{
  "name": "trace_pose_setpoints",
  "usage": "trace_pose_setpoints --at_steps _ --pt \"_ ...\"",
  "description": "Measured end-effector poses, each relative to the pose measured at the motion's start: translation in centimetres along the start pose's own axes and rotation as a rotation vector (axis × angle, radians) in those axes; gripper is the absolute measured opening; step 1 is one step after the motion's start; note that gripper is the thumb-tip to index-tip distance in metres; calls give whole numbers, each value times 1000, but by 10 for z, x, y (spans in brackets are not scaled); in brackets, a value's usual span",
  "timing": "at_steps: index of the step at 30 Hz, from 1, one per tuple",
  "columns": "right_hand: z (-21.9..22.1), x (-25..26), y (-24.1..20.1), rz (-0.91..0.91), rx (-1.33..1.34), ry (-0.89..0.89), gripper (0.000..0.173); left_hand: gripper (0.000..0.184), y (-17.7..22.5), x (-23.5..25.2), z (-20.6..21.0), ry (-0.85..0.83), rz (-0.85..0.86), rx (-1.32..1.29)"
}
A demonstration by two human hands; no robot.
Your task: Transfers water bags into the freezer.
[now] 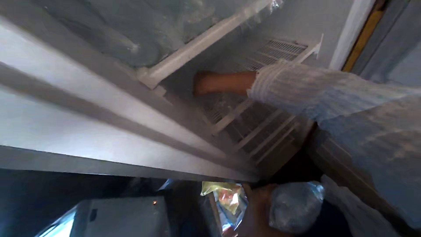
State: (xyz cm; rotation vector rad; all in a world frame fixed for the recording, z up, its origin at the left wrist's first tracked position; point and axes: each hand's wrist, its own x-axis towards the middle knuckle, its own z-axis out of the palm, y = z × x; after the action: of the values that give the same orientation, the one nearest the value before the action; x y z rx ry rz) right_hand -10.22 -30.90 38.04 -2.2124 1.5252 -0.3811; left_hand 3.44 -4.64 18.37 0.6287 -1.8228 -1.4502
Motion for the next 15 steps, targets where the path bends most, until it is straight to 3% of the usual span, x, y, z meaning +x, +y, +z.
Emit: trace_pose_setpoints --at_steps 4,10,15 --pt "2 12 -8 -17 -108 -76 37 49 3 0 1 80 21 17" --pt "22 26 -4 23 -3 90 42 44 -5 16 9 114 147 -132" --pt "-1 -13 13 -6 230 114 67 41 6 46 12 196 206 -198"
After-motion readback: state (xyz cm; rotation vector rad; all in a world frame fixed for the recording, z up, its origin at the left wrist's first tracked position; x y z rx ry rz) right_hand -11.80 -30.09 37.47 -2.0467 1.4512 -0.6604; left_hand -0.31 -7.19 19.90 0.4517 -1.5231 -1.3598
